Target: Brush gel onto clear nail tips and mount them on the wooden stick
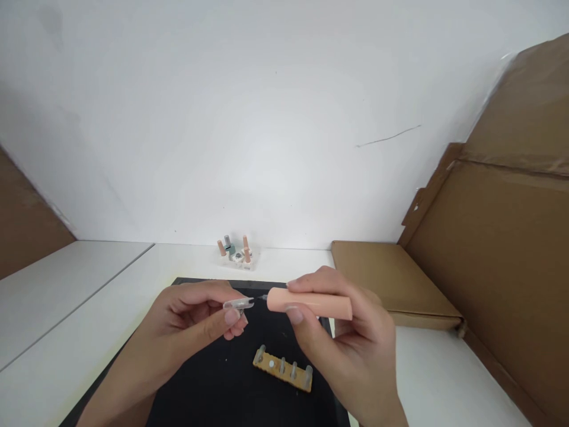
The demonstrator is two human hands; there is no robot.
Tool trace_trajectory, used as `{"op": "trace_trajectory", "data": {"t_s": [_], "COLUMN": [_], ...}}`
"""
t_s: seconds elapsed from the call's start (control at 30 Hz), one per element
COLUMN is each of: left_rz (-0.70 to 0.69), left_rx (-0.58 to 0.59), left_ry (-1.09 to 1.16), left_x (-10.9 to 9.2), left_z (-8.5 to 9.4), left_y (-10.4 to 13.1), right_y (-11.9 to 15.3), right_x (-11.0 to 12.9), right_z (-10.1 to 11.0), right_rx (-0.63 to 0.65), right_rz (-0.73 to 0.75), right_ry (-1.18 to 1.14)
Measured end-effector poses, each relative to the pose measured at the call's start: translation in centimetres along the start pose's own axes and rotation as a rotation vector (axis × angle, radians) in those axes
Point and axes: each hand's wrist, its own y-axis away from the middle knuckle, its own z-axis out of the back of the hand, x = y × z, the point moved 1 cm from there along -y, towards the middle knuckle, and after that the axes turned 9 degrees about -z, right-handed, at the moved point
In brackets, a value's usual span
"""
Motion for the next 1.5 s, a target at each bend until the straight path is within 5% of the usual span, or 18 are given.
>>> {"op": "trace_trajectory", "data": {"t_s": [0.57, 1.07, 1.5], "left_rz": [-0.015, -0.243, -0.248], "left_rx": [-0.013, -0.073, -0.085], "left_ry": [-0.058, -0.548, -0.527], "left_x": [0.1, -0.3, -0.3], "left_z": [0.1, -0.7, -0.4], "left_y": [-0.6, -0.3, -0.3], "right_y": [0.0, -0.1, -0.1], "right_x": [0.1, 0.5, 0.3], "right_z": [-0.1, 0.0, -0.2], "right_rx": [0.041, 0.058, 0.034], "right_rz": [0.049, 0.034, 0.073], "right_ry": [-0.032, 0.012, -0.028]}}
